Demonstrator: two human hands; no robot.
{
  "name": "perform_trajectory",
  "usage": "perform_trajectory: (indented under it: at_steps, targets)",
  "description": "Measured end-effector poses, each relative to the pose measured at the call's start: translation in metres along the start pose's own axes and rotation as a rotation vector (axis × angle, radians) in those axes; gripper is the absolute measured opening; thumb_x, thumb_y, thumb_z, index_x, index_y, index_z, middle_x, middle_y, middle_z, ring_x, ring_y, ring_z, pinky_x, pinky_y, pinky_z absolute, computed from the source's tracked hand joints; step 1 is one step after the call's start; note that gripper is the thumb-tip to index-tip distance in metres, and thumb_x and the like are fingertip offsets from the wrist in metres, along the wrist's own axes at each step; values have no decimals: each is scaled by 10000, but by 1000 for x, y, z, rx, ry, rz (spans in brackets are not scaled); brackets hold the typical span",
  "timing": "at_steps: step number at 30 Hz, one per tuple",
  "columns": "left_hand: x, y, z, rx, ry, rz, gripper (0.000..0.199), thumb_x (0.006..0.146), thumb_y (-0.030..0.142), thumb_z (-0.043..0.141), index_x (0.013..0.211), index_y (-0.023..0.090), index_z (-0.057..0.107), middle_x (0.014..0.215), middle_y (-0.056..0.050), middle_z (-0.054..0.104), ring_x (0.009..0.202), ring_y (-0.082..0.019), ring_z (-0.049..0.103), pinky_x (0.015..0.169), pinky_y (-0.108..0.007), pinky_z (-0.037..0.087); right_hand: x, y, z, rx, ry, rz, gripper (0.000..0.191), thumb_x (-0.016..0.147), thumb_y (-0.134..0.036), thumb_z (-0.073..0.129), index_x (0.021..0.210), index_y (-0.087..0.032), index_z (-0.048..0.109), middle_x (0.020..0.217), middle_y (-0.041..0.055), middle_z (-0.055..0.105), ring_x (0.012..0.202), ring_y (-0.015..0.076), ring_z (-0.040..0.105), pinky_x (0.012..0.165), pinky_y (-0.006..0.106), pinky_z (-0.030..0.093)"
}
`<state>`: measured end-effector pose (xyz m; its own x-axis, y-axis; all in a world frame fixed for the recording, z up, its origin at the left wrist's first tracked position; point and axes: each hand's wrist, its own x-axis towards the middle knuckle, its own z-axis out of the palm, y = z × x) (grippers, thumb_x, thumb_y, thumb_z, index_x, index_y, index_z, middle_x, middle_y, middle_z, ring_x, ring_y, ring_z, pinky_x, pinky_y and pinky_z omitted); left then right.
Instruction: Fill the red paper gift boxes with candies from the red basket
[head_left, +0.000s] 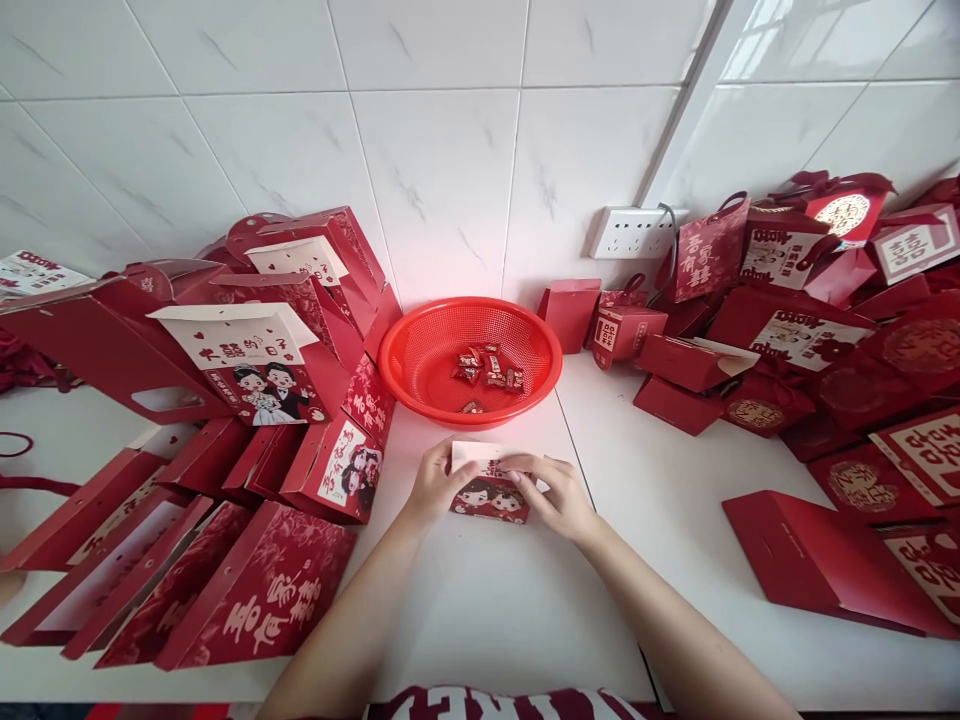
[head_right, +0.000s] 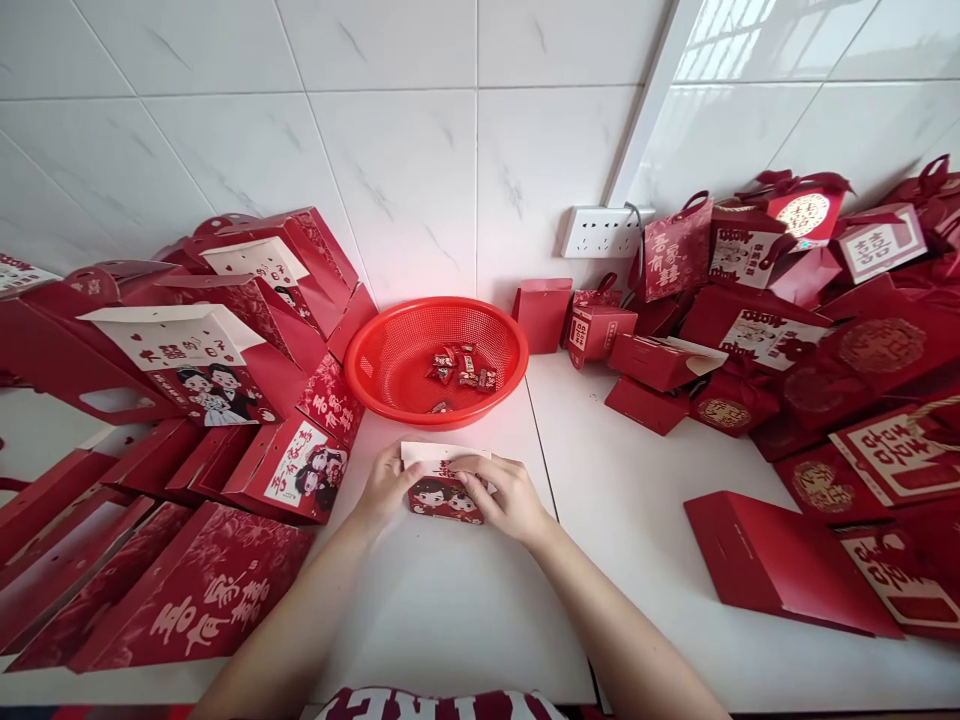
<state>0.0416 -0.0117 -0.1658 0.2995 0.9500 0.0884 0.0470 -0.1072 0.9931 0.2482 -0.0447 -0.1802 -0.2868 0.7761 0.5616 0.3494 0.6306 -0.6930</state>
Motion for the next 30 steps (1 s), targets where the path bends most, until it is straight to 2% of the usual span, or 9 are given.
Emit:
perform_trajectory:
  at_steps: [2,5,12,16,20,25,27,30]
  targets:
    - [-2,6,-2,24,29,18,316,850,467,637,865,154,671,813,-28,683,760,-160,612,710,-240,477,-2,-2,1,2,-8,-1,204,976,-208,480,1081,-230,653,1024,69,744,866,186,712,774,319,565]
    - [-6,18,-7,64,-7,25,267,822,404,689,758,145,674,705,-8,648,671,-137,578,634,-221,440,-4,-7,3,6,-24,-8,212,966,-196,487,1085,-243,657,994,55,757,815,189,719,746,325,565]
    - [-13,36,-3,93,-93,12,232,795,372,719,764,142,728,735,-40,671,702,-167,615,624,-234,447,-5,-22,5,-26,-51,-64,220,939,-156,507,1077,-257,646,1001,46,759,702,180,698,644,321,548]
    - [-16,36,2,94,-106,6,297,818,414,692,740,127,706,714,-40,634,685,-162,587,622,-240,441,-8,-18,4,11,-65,-60,226,942,-150,515,1083,-252,660,1010,44,759,744,179,705,671,314,549]
    - [-19,36,4,104,-117,18,383,877,467,605,758,114,695,708,-37,607,690,-157,558,647,-247,442,-12,-7,10,44,-3,-82,226,938,-144,546,1089,-253,674,984,31,763,716,157,700,663,284,543]
    - [-27,39,4,152,-143,22,490,965,485,428,916,92,716,833,-79,667,799,-192,587,743,-278,469,-12,3,17,49,25,-82,207,957,-131,519,1076,-249,640,998,33,733,884,160,695,775,286,560]
    - [-31,41,3,197,-120,20,483,973,472,412,944,96,713,843,-74,671,793,-188,583,722,-272,463,-12,4,17,38,9,-81,204,960,-127,509,1075,-253,621,990,33,716,894,162,685,779,295,565]
    - [-42,49,1,290,-39,19,371,939,422,509,873,118,713,769,-38,646,719,-155,546,640,-239,413,-14,3,18,-17,-19,-105,231,939,-118,541,1106,-259,613,1059,62,668,939,189,671,779,331,575]
